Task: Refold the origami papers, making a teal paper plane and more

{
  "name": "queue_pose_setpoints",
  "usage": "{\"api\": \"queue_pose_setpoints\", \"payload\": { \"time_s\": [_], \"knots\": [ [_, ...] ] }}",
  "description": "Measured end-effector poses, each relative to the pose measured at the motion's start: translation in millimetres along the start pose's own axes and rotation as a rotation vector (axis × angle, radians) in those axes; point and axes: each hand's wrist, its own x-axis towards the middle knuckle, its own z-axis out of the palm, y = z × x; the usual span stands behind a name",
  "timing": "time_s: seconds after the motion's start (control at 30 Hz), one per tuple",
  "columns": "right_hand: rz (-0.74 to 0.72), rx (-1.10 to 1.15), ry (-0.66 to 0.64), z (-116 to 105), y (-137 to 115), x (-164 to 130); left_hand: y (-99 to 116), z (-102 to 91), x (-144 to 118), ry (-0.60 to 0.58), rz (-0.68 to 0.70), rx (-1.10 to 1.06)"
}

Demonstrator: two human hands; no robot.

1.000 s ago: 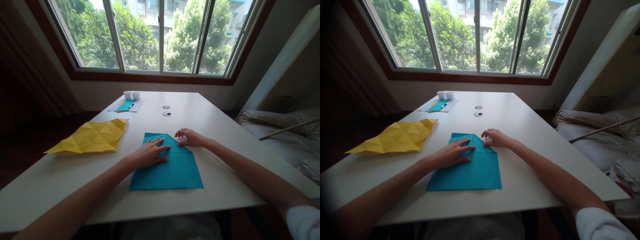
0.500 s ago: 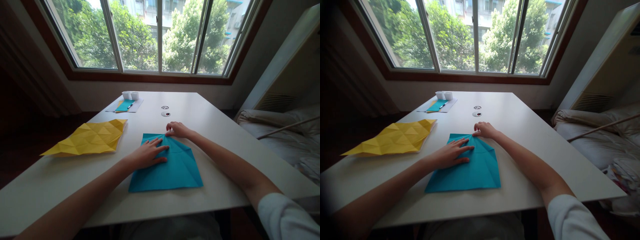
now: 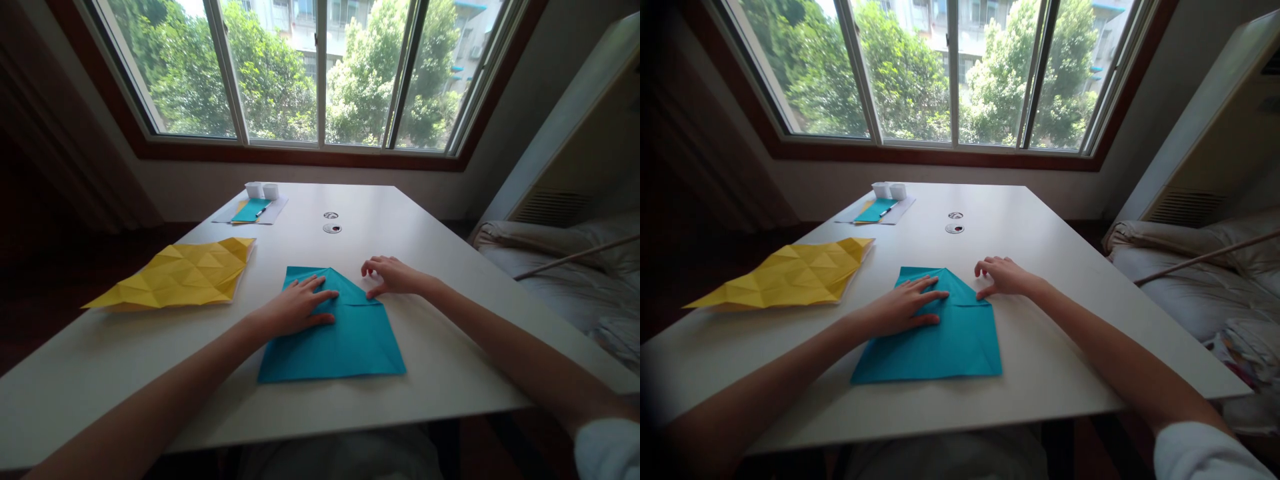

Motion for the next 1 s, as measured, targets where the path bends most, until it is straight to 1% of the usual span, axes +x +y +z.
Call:
{"api": "queue_pose_setpoints", "payload": {
  "time_s": [0.13, 0.23, 0.3, 0.4, 0.5, 0.6, 0.7, 0.87, 1.0],
  "knots": [
    [0.000, 0.145, -0.045, -1.3, -1.6, -19.2, 1.2, -0.7, 0.7, -0.005, -0.002, 0.006],
    [-0.073, 0.199, -0.050, -3.8, -12.3, -27.3, 1.1, 0.5, 1.1, 0.012, 0.012, 0.015],
    [-0.155, 0.120, -0.032, -3.8, -24.1, -30.8, 0.9, 1.5, 1.3, 0.027, 0.021, 0.021],
    [-0.253, -0.059, -0.017, 0.4, -44.0, -34.7, 1.4, 1.9, 1.6, 0.049, 0.024, 0.031],
    [-0.280, -0.182, 0.031, 6.8, -60.7, -37.4, 3.1, 1.5, 1.7, 0.067, 0.026, 0.051],
    [-0.245, -0.255, 0.074, 11.1, -71.0, -38.9, 4.8, 1.2, 1.9, 0.074, 0.025, 0.073],
    [-0.193, -0.301, 0.107, 12.4, -75.1, -39.3, 5.5, -1.1, 2.8, 0.082, 0.022, 0.079],
    [-0.089, -0.358, 0.161, 9.9, -75.1, -37.3, 7.0, -14.4, 4.6, 0.087, -0.011, 0.041],
    [0.030, -0.377, 0.165, 11.4, -72.9, -34.3, 14.9, -22.3, 0.9, 0.053, 0.077, 0.013]
  ]
}}
